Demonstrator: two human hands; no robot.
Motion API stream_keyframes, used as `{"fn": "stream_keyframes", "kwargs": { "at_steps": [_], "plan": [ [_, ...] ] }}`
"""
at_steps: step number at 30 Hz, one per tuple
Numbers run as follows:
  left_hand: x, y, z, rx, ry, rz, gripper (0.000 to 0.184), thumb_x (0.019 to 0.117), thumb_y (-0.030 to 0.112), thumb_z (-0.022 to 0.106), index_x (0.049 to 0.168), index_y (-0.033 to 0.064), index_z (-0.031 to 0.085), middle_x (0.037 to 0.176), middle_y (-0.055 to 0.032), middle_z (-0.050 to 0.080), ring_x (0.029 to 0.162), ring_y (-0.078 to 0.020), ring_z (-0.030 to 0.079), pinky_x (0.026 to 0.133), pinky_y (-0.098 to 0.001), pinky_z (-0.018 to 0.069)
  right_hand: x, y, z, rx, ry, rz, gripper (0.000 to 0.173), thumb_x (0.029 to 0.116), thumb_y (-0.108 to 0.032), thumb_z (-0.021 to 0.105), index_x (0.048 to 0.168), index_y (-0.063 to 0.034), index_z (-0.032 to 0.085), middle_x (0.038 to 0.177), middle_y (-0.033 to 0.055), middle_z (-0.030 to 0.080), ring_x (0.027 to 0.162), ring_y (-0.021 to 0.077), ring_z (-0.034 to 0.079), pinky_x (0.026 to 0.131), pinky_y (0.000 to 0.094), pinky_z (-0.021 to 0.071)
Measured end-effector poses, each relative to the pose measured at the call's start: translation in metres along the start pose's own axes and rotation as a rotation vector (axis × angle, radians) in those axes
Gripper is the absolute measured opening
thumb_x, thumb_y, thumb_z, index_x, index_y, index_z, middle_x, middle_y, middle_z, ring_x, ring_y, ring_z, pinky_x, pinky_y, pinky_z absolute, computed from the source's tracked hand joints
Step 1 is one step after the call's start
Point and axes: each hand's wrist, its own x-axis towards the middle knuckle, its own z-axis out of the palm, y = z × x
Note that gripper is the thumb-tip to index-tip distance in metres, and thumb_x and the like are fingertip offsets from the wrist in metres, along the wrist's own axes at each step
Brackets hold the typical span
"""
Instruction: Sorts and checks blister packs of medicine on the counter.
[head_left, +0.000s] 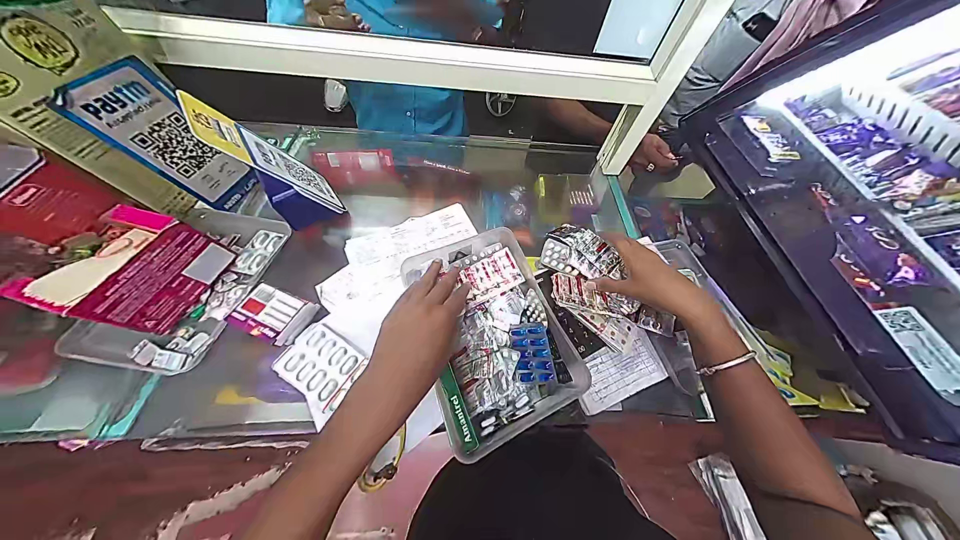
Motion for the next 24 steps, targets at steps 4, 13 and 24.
{"fn": "stream_keyframes", "kwargs": {
  "at_steps": [4, 13, 24],
  "plan": [
    [0.009, 0.006, 0.001, 0.084, -0.089, -0.042, 0.039, 0.0977, 0.005, 0.061, 0.137, 0.0062, 0.064, 0.153, -0.0164, 0.051, 0.145, -0.0374, 0.043, 0.114, -0.0514, 0.0413, -0.002, -0.004, 0.002, -0.004, 0.052, 0.001, 0.085, 0.0856, -0.034, 0.084, 0.155, -0.0114, 0.04, 0.135, 0.027, 0.06, 0.121, 0.0467, 0.06, 0.1, 0.0659, 0.0471],
    [-0.023, 0.006, -0.036, 0.039, 0.205, -0.056, 0.042, 0.1035, 0.023, 0.053, 0.14, 0.0037, 0.06, 0.153, -0.0191, 0.049, 0.144, -0.0396, 0.044, 0.114, -0.06, 0.0381, -0.078, -0.126, 0.023, 0.108, 0.175, -0.314, 0.075, 0.0849, -0.057, 0.07, 0.143, -0.0119, 0.059, 0.101, 0.0112, 0.076, 0.084, 0.026, 0.074, 0.071, 0.0503, 0.0605],
    [-0.054, 0.053, -0.001, -0.018, 0.188, 0.06, 0.041, 0.1042, 0.027, 0.043, 0.125, 0.009, 0.073, 0.134, -0.0089, 0.068, 0.131, -0.0318, 0.06, 0.108, -0.0514, 0.0482, -0.085, -0.168, 0.098, -0.172, 0.296, -0.421, 0.023, 0.0903, -0.018, 0.066, 0.101, -0.0011, 0.076, 0.105, 0.0161, 0.071, 0.098, 0.0319, 0.07, 0.074, 0.0436, 0.0576]
  ]
}}
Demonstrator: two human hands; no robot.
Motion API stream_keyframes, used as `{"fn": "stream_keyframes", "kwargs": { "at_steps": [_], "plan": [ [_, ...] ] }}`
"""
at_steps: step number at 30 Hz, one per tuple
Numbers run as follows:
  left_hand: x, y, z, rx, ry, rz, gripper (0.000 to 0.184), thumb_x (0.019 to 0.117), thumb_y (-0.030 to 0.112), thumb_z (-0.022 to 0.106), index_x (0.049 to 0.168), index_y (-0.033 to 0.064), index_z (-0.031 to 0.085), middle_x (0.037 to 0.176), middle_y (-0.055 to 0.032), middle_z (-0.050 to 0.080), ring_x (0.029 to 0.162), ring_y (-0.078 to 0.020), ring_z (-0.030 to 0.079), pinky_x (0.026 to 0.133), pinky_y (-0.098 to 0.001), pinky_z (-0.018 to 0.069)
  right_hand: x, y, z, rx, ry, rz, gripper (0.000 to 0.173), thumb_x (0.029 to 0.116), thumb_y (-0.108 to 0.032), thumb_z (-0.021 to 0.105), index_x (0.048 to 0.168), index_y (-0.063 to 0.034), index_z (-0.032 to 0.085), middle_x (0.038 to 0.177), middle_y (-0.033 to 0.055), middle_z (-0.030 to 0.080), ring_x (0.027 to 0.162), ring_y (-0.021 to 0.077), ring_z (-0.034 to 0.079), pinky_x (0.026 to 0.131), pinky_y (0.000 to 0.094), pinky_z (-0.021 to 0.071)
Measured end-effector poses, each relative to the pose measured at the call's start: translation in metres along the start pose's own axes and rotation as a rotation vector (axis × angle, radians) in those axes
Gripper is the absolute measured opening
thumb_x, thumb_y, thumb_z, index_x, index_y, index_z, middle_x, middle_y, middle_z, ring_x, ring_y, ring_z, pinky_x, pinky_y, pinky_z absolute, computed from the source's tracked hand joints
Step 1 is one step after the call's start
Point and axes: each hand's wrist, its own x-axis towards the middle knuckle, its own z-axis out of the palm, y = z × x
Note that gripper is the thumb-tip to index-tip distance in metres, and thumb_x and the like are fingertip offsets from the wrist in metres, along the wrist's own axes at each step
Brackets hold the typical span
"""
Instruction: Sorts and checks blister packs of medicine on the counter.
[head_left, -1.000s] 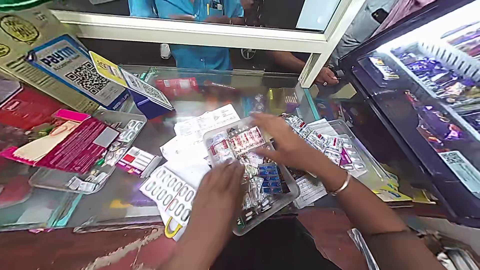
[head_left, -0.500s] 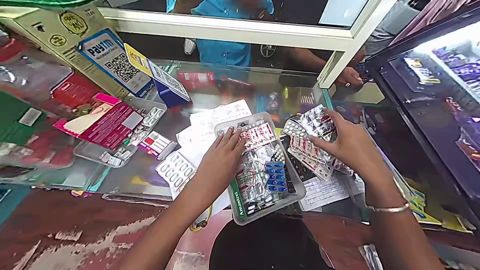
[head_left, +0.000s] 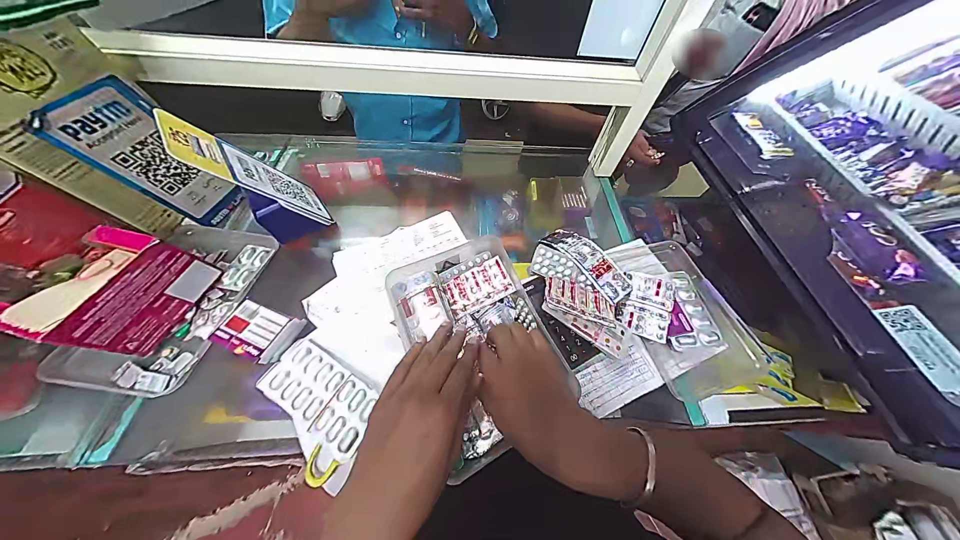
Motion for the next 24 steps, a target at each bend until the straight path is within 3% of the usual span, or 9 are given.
{"fn": "stream_keyframes", "kwargs": {
  "at_steps": [3, 5, 7, 10, 14, 17, 20, 22, 24],
  "plan": [
    [-0.002, 0.002, 0.012, -0.042, -0.142, 0.064, 0.051, 0.1048, 0.047, 0.042, 0.133, 0.013, 0.068, 0.143, -0.0094, 0.062, 0.135, -0.0297, 0.056, 0.111, -0.0542, 0.0449, 0.001, 0.063, -0.034, 0.192, 0.118, 0.164, 0.031, 0.098, -0.031, 0.062, 0.102, -0.0037, 0.077, 0.1, 0.0145, 0.074, 0.097, 0.0316, 0.072, 0.08, 0.05, 0.059],
    [-0.005, 0.005, 0.02, 0.003, -0.233, 0.097, 0.058, 0.0982, 0.055, 0.052, 0.138, 0.0153, 0.065, 0.147, -0.0078, 0.059, 0.136, -0.027, 0.056, 0.111, -0.0533, 0.0445, 0.016, 0.126, -0.047, 0.14, 0.082, 0.386, 0.052, 0.0971, -0.039, 0.067, 0.128, 0.0026, 0.065, 0.12, 0.0277, 0.067, 0.113, 0.0458, 0.064, 0.093, 0.0618, 0.0519],
    [-0.007, 0.011, 0.025, 0.055, -0.25, 0.111, 0.061, 0.092, 0.054, 0.062, 0.138, 0.0135, 0.065, 0.145, -0.0092, 0.06, 0.134, -0.028, 0.058, 0.108, -0.0535, 0.047, 0.024, 0.176, -0.04, 0.127, -0.11, 0.527, 0.076, 0.0923, -0.04, 0.075, 0.15, 0.0002, 0.045, 0.141, 0.0347, 0.051, 0.128, 0.0551, 0.05, 0.102, 0.0702, 0.0411],
    [0.001, 0.014, 0.027, 0.067, -0.238, 0.091, 0.058, 0.0896, 0.047, 0.07, 0.135, 0.0101, 0.067, 0.141, -0.0122, 0.063, 0.132, -0.0301, 0.06, 0.104, -0.0536, 0.0508, 0.037, 0.194, -0.033, 0.137, -0.207, 0.57, 0.077, 0.0914, -0.033, 0.075, 0.155, -0.0059, 0.041, 0.135, 0.0318, 0.058, 0.119, 0.0511, 0.06, 0.097, 0.0691, 0.0473],
    [0.004, 0.016, 0.017, -0.071, -0.371, 0.04, 0.058, 0.0975, 0.041, 0.064, 0.143, 0.0056, 0.059, 0.15, -0.0162, 0.054, 0.14, -0.0347, 0.051, 0.112, -0.0566, 0.0417, 0.035, 0.168, -0.053, 0.086, 0.012, 0.614, 0.067, 0.0921, -0.023, 0.075, 0.15, -0.0042, 0.048, 0.124, 0.0293, 0.065, 0.109, 0.0494, 0.066, 0.09, 0.0682, 0.05],
    [0.003, 0.014, 0.009, -0.133, -0.36, 0.031, 0.054, 0.0994, 0.039, 0.062, 0.14, 0.0039, 0.061, 0.148, -0.0172, 0.056, 0.14, -0.0348, 0.05, 0.115, -0.0558, 0.0397, 0.026, 0.119, -0.07, 0.145, 0.204, 0.353, 0.059, 0.0927, -0.035, 0.071, 0.14, -0.0022, 0.058, 0.098, 0.0202, 0.074, 0.08, 0.0363, 0.074, 0.071, 0.0576, 0.0595],
    [0.0, 0.015, -0.015, -0.093, -0.23, -0.028, 0.036, 0.1017, 0.026, 0.059, 0.125, 0.0011, 0.071, 0.134, -0.0173, 0.067, 0.129, -0.0341, 0.061, 0.108, -0.0516, 0.0478, 0.017, 0.042, -0.063, 0.147, 0.044, 0.208, 0.054, 0.0916, -0.048, 0.068, 0.125, -0.0048, 0.07, 0.084, 0.0129, 0.075, 0.069, 0.0298, 0.073, 0.061, 0.0523, 0.0596],
    [-0.002, 0.015, -0.03, 0.016, -0.056, -0.113, 0.029, 0.1022, 0.018, 0.056, 0.114, 0.0008, 0.075, 0.119, -0.0147, 0.074, 0.114, -0.0304, 0.071, 0.098, -0.0467, 0.0555, 0.015, 0.001, -0.053, 0.042, -0.202, 0.231, 0.057, 0.0945, -0.053, 0.063, 0.118, -0.0011, 0.071, 0.088, 0.0217, 0.072, 0.075, 0.0399, 0.073, 0.062, 0.057, 0.0567],
    [0.001, 0.014, -0.036, 0.066, 0.049, -0.148, 0.029, 0.1042, 0.02, 0.053, 0.111, 0.0034, 0.076, 0.113, -0.0109, 0.076, 0.111, -0.0268, 0.072, 0.095, -0.0431, 0.056, 0.012, -0.018, -0.037, -0.026, -0.342, 0.203, 0.058, 0.0976, -0.049, 0.06, 0.12, 0.0046, 0.069, 0.101, 0.0289, 0.071, 0.089, 0.0452, 0.072, 0.07, 0.0569, 0.0574]
  ]
}}
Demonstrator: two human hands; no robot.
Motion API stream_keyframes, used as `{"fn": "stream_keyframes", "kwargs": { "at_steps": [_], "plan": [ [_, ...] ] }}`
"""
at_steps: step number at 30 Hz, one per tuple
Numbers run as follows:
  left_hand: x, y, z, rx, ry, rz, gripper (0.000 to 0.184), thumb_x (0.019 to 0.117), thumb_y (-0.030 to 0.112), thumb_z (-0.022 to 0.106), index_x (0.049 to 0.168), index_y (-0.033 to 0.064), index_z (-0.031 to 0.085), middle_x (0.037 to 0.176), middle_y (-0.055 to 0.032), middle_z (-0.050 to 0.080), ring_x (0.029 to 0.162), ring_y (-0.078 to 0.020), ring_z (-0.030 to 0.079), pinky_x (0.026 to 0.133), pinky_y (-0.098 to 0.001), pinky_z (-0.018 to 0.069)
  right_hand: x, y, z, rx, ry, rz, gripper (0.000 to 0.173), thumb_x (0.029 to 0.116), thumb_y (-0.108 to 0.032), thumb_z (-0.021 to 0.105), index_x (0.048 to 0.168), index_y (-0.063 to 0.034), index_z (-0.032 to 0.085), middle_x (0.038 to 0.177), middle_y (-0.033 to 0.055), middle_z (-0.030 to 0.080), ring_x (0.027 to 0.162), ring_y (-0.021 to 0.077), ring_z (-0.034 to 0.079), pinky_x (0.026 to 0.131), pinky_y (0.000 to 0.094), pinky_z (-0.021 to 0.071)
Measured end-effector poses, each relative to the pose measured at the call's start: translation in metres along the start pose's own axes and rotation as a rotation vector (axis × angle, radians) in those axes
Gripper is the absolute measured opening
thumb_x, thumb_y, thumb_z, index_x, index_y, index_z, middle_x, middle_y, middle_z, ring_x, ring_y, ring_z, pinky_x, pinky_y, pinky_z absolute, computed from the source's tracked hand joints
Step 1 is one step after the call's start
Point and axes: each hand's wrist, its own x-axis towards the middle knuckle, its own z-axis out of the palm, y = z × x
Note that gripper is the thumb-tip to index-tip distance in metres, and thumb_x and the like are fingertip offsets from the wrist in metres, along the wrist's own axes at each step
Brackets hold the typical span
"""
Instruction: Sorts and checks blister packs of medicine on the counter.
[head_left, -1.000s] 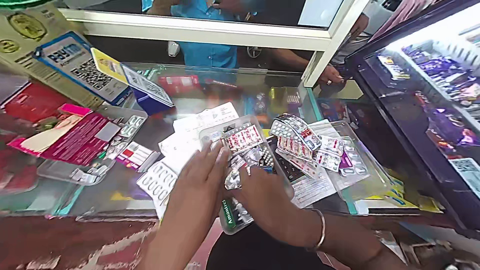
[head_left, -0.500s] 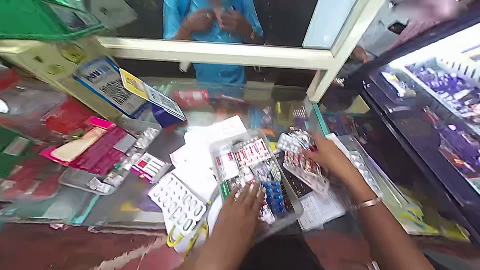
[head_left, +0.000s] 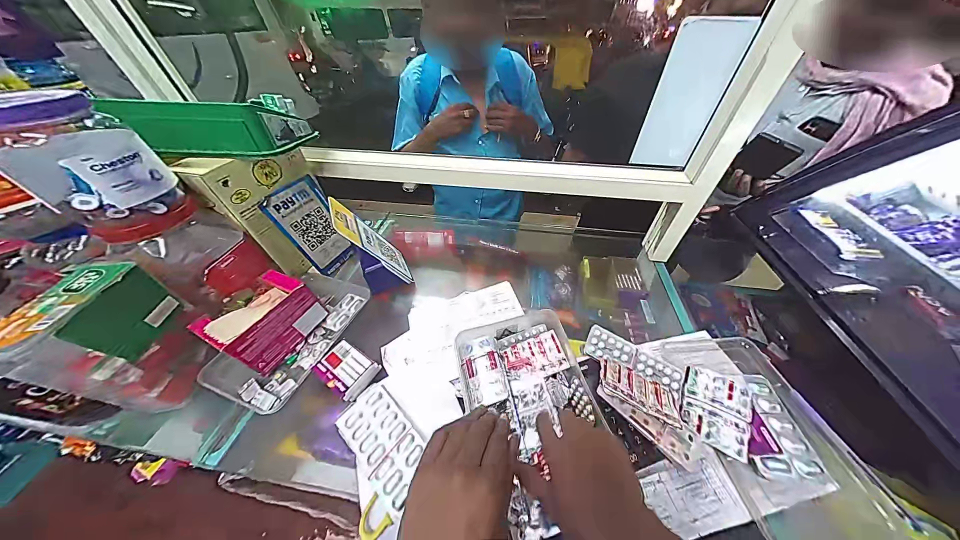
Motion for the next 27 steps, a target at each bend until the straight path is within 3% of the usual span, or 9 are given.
{"fn": "stream_keyframes", "kwargs": {
  "at_steps": [2, 3, 6, 10, 14, 16, 18, 20, 27],
  "plan": [
    [0.004, -0.001, 0.008, -0.053, -0.018, 0.053, 0.03, 0.1045, 0.02, 0.051, 0.114, 0.0051, 0.076, 0.119, -0.0093, 0.075, 0.118, -0.026, 0.068, 0.1, -0.0424, 0.0537, -0.004, -0.005, 0.015, -0.052, -0.034, -0.062, 0.044, 0.0973, -0.028, 0.063, 0.121, 0.0085, 0.069, 0.108, 0.0303, 0.07, 0.101, 0.0455, 0.069, 0.08, 0.0546, 0.0563],
    [0.007, 0.0, 0.017, -0.083, -0.05, 0.088, 0.031, 0.1043, 0.021, 0.051, 0.116, 0.005, 0.075, 0.122, -0.01, 0.074, 0.121, -0.027, 0.067, 0.103, -0.0436, 0.0525, -0.005, -0.002, 0.021, -0.077, 0.032, -0.116, 0.036, 0.0926, -0.021, 0.066, 0.111, 0.0083, 0.073, 0.105, 0.0285, 0.071, 0.1, 0.0439, 0.069, 0.08, 0.053, 0.0557],
    [0.014, 0.0, 0.039, -0.084, -0.098, 0.136, 0.035, 0.1045, 0.025, 0.049, 0.117, 0.0055, 0.075, 0.124, -0.0098, 0.073, 0.122, -0.0276, 0.067, 0.102, -0.0451, 0.0534, -0.003, 0.019, 0.036, -0.066, 0.181, -0.281, 0.026, 0.0867, -0.025, 0.07, 0.088, 0.0002, 0.077, 0.1, 0.0231, 0.071, 0.097, 0.0393, 0.07, 0.075, 0.05, 0.057],
    [0.017, -0.007, 0.046, -0.132, -0.241, 0.2, 0.042, 0.1079, 0.033, 0.041, 0.13, 0.0136, 0.07, 0.14, -0.0046, 0.065, 0.135, -0.029, 0.057, 0.109, -0.0514, 0.0469, -0.018, 0.046, 0.022, 0.21, 0.034, -0.366, 0.039, 0.1008, -0.039, 0.059, 0.105, -0.0046, 0.077, 0.117, 0.0212, 0.07, 0.111, 0.0416, 0.065, 0.088, 0.06, 0.0505],
    [0.007, -0.011, 0.049, -0.113, -0.399, 0.178, 0.039, 0.1049, 0.031, 0.05, 0.139, 0.0199, 0.065, 0.149, -0.0057, 0.058, 0.141, -0.0317, 0.051, 0.112, -0.0559, 0.0417, -0.015, 0.111, 0.002, 0.331, 0.376, -0.23, 0.042, 0.0943, -0.045, 0.069, 0.117, -0.0108, 0.076, 0.108, 0.0109, 0.075, 0.1, 0.0291, 0.072, 0.083, 0.0508, 0.0597],
    [0.002, -0.01, 0.049, -0.034, -0.371, 0.173, 0.038, 0.1043, 0.034, 0.05, 0.137, 0.0224, 0.066, 0.147, -0.0059, 0.059, 0.138, -0.0313, 0.054, 0.111, -0.0543, 0.0437, 0.013, 0.161, 0.004, 0.21, 0.342, -0.124, 0.077, 0.0836, -0.059, 0.074, 0.142, -0.0111, 0.061, 0.138, 0.0208, 0.062, 0.127, 0.042, 0.059, 0.099, 0.0619, 0.0506],
    [0.0, -0.009, 0.046, 0.025, -0.337, 0.173, 0.038, 0.1023, 0.034, 0.053, 0.136, 0.0228, 0.067, 0.144, -0.0078, 0.062, 0.133, -0.033, 0.058, 0.109, -0.0549, 0.0458, 0.035, 0.195, 0.009, 0.219, 0.087, -0.044, 0.103, 0.0799, -0.059, 0.079, 0.16, -0.0106, 0.036, 0.159, 0.0268, 0.038, 0.145, 0.0484, 0.037, 0.113, 0.0668, 0.0345],
    [-0.002, -0.008, 0.046, 0.035, -0.322, 0.159, 0.039, 0.1028, 0.037, 0.052, 0.136, 0.0232, 0.067, 0.144, -0.0088, 0.061, 0.133, -0.0336, 0.058, 0.109, -0.0559, 0.0455, 0.045, 0.207, 0.013, 0.236, -0.027, -0.027, 0.101, 0.0834, -0.057, 0.077, 0.161, -0.0121, 0.032, 0.156, 0.0208, 0.045, 0.141, 0.0403, 0.046, 0.113, 0.06, 0.039],
    [-0.011, -0.008, 0.059, 0.109, -0.145, 0.156, 0.038, 0.103, 0.042, 0.046, 0.128, 0.0297, 0.072, 0.136, -0.0096, 0.067, 0.128, -0.0313, 0.062, 0.104, -0.0501, 0.0501, 0.04, 0.2, -0.012, 0.349, 0.159, 0.087, 0.073, 0.0867, -0.046, 0.072, 0.149, -0.014, 0.053, 0.12, 0.0156, 0.071, 0.102, 0.0321, 0.071, 0.088, 0.0552, 0.056]
  ]
}}
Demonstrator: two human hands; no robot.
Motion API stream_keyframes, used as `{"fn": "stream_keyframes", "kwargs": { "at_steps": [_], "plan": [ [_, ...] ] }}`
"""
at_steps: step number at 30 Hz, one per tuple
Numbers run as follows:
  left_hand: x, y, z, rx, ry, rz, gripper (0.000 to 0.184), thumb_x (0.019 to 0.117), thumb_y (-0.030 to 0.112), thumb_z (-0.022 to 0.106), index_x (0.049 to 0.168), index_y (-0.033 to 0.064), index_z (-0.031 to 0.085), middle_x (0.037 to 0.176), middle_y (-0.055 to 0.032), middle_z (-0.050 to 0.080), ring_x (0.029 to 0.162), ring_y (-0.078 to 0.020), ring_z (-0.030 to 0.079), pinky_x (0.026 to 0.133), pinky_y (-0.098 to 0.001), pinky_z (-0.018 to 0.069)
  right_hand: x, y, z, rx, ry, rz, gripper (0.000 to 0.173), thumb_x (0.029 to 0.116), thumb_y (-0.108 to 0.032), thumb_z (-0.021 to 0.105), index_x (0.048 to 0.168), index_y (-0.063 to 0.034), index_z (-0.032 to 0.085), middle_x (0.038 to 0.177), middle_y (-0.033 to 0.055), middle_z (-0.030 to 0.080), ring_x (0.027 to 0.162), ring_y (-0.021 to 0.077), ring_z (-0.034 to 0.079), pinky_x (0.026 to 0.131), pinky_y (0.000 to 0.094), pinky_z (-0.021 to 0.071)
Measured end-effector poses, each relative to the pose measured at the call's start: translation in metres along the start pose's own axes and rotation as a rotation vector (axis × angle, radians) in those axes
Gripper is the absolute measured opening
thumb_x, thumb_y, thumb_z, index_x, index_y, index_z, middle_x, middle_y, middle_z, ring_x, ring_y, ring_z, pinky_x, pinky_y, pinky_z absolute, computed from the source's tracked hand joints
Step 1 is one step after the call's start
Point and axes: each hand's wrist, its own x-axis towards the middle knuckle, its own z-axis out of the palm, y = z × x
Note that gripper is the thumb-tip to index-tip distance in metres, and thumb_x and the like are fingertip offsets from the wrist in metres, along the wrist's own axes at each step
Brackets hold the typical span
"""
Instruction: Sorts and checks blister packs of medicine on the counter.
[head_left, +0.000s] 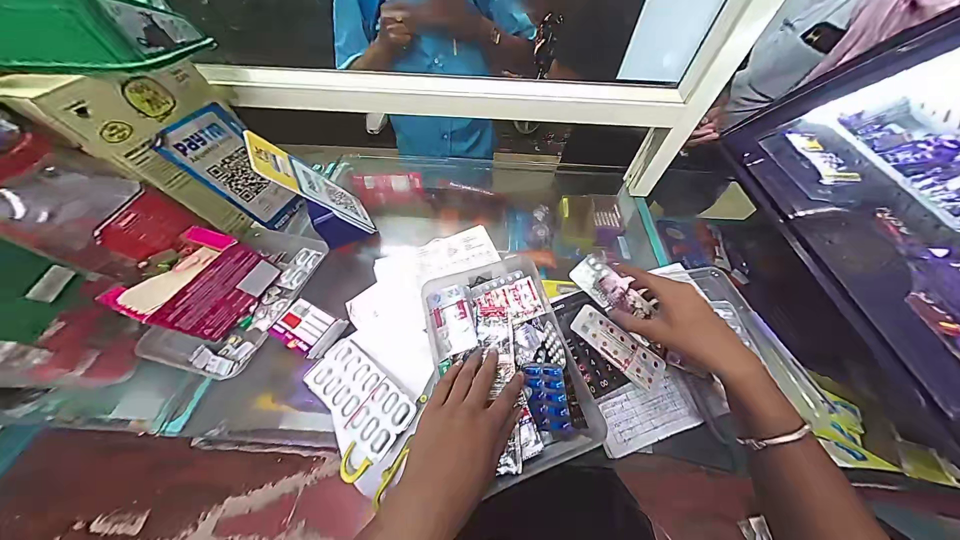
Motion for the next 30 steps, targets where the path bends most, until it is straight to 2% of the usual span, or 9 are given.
{"fn": "stream_keyframes", "kwargs": {
  "at_steps": [3, 4, 6, 9, 14, 16, 21, 27, 30],
  "plan": [
    [0.003, 0.005, 0.0, -0.017, 0.032, -0.014, 0.036, 0.1015, 0.04, 0.049, 0.123, 0.0252, 0.074, 0.132, -0.0102, 0.069, 0.123, -0.0329, 0.065, 0.095, -0.049, 0.0553, -0.007, -0.018, -0.009, -0.038, 0.184, -0.024, 0.049, 0.0936, -0.026, 0.064, 0.141, -0.0111, 0.061, 0.098, 0.012, 0.076, 0.077, 0.0246, 0.073, 0.069, 0.0447, 0.0599],
    [0.005, 0.008, 0.0, -0.021, 0.041, -0.029, 0.037, 0.1013, 0.042, 0.049, 0.12, 0.0235, 0.075, 0.129, -0.0099, 0.07, 0.119, -0.0325, 0.067, 0.09, -0.048, 0.0573, -0.008, -0.022, -0.013, -0.075, 0.158, -0.004, 0.049, 0.0952, -0.025, 0.065, 0.143, -0.012, 0.059, 0.101, 0.0135, 0.076, 0.08, 0.028, 0.074, 0.071, 0.0492, 0.0598],
    [0.008, 0.015, -0.003, -0.044, 0.055, -0.081, 0.039, 0.0993, 0.044, 0.051, 0.115, 0.0202, 0.077, 0.125, -0.0114, 0.072, 0.112, -0.0335, 0.07, 0.079, -0.0472, 0.0598, -0.006, -0.026, -0.012, -0.1, -0.028, 0.073, 0.057, 0.0974, -0.037, 0.068, 0.148, -0.0143, 0.055, 0.12, 0.0191, 0.07, 0.103, 0.0374, 0.071, 0.088, 0.0596, 0.055],
    [0.014, 0.026, -0.014, -0.079, 0.06, -0.127, 0.03, 0.0908, 0.03, 0.064, 0.109, 0.0107, 0.078, 0.116, -0.0171, 0.074, 0.093, -0.0325, 0.076, 0.06, -0.0431, 0.0604, -0.004, -0.026, 0.001, -0.11, -0.146, 0.156, 0.077, 0.0919, -0.053, 0.071, 0.153, -0.0128, 0.048, 0.141, 0.022, 0.058, 0.13, 0.0428, 0.055, 0.104, 0.0627, 0.0446],
    [0.02, 0.043, -0.044, -0.048, 0.039, -0.2, 0.037, 0.0831, 0.005, 0.07, 0.119, -0.0039, 0.072, 0.099, -0.022, 0.076, 0.055, -0.0273, 0.071, 0.042, -0.0369, 0.053, -0.001, -0.027, 0.025, -0.138, -0.202, 0.201, 0.108, 0.0797, -0.062, 0.078, 0.164, -0.0179, 0.026, 0.158, 0.0288, 0.035, 0.134, 0.0503, 0.047, 0.102, 0.0658, 0.0444],
    [0.02, 0.048, -0.065, -0.066, 0.059, -0.22, 0.039, 0.0831, -0.003, 0.067, 0.122, -0.005, 0.07, 0.106, -0.024, 0.075, 0.055, -0.0281, 0.072, 0.042, -0.0364, 0.0523, -0.002, -0.034, 0.032, -0.157, -0.222, 0.224, 0.104, 0.0836, -0.056, 0.078, 0.164, -0.0179, 0.024, 0.159, 0.0296, 0.033, 0.134, 0.0512, 0.046, 0.101, 0.0665, 0.0433],
    [0.002, 0.057, -0.108, -0.007, 0.146, -0.192, 0.032, 0.0996, 0.004, 0.053, 0.126, -0.0058, 0.067, 0.118, -0.0225, 0.073, 0.071, -0.0257, 0.075, 0.05, -0.0312, 0.0526, -0.021, -0.05, 0.037, -0.182, -0.034, 0.211, 0.078, 0.0879, -0.027, 0.075, 0.157, -0.0123, 0.042, 0.137, 0.024, 0.06, 0.123, 0.0458, 0.059, 0.094, 0.0631, 0.0501],
    [0.014, 0.092, -0.057, 0.319, -0.103, -0.2, 0.036, 0.0922, 0.004, 0.059, 0.126, -0.0006, 0.07, 0.109, -0.0241, 0.074, 0.083, -0.033, 0.076, 0.056, -0.0351, 0.0555, -0.023, -0.066, 0.022, -0.231, 0.139, 0.188, 0.048, 0.0949, -0.006, 0.066, 0.142, -0.0056, 0.059, 0.101, 0.0262, 0.073, 0.088, 0.0494, 0.07, 0.075, 0.068, 0.0522],
    [0.014, 0.094, -0.051, 0.301, -0.137, -0.144, 0.039, 0.0926, 0.003, 0.059, 0.131, 0.0054, 0.07, 0.107, -0.0218, 0.075, 0.086, -0.0317, 0.077, 0.06, -0.0346, 0.0575, -0.033, -0.08, 0.008, -0.162, 0.328, 0.028, 0.038, 0.098, -0.005, 0.062, 0.136, -0.0031, 0.063, 0.096, 0.0219, 0.074, 0.082, 0.0404, 0.073, 0.072, 0.059, 0.0574]
  ]
}}
